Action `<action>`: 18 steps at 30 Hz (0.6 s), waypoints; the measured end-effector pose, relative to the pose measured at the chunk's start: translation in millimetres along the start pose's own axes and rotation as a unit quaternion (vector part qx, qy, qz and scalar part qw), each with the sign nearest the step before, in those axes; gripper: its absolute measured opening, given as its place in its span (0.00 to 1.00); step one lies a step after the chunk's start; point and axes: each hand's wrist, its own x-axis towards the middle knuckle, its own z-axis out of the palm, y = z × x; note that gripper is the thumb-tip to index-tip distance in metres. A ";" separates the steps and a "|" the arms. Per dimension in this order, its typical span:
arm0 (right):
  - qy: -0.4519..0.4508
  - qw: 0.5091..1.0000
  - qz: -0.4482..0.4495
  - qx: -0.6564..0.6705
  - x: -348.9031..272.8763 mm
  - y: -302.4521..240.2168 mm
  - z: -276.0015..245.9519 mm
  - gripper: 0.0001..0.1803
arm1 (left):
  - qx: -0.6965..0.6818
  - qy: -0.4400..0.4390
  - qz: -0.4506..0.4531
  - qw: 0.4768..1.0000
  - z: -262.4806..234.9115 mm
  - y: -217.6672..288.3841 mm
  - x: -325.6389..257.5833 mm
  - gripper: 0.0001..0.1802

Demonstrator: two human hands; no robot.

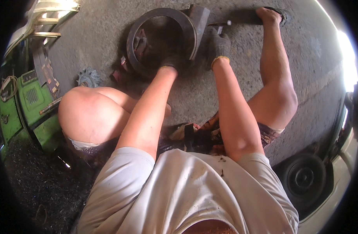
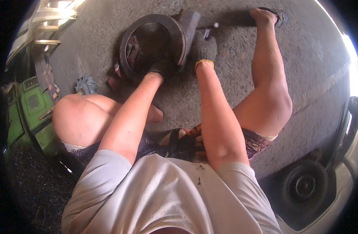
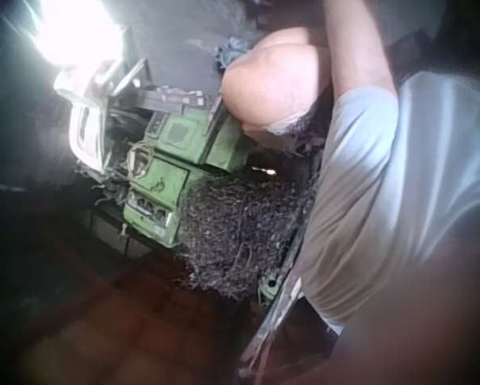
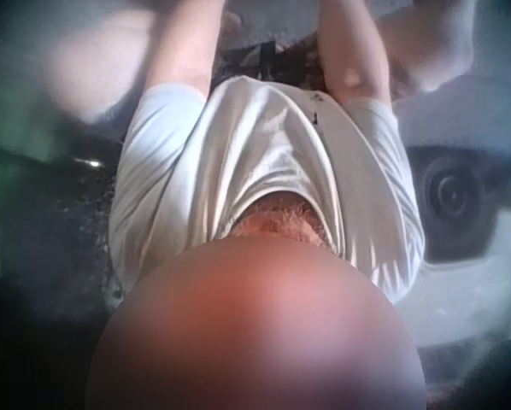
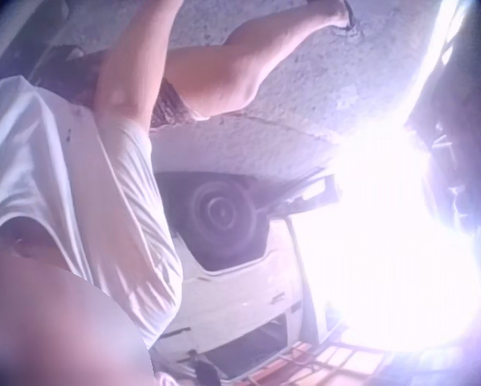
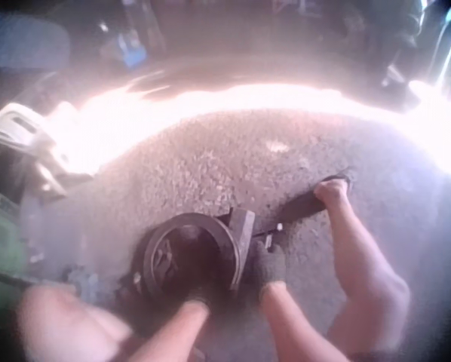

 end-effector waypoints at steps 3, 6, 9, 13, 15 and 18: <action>0.053 0.987 -0.011 0.151 -30.2 -22.2 -14.9 0.24 | -0.040 -0.078 -0.069 0.994 -22.5 7.0 -18.3 0.36; 0.154 0.964 -0.167 0.141 -71.0 -13.1 -9.3 0.22 | 0.306 -0.117 -0.086 0.941 -33.5 -0.7 -33.8 0.40; 0.213 0.953 -0.213 0.014 -93.4 22.6 6.9 0.23 | 0.306 -0.088 -0.060 0.946 -22.1 -20.0 -40.1 0.34; 0.077 0.991 -0.090 -0.063 -87.5 71.2 -1.9 0.25 | 0.155 -0.038 -0.116 0.980 -7.1 -41.3 -20.8 0.29; 0.065 0.988 -0.085 -0.110 -86.0 82.9 -0.3 0.25 | 0.165 -0.085 -0.175 0.967 -2.2 -48.8 -15.7 0.29; 0.073 0.969 -0.158 -0.177 -82.7 78.8 5.3 0.24 | 0.204 -0.128 -0.179 0.954 6.9 -67.0 -9.6 0.29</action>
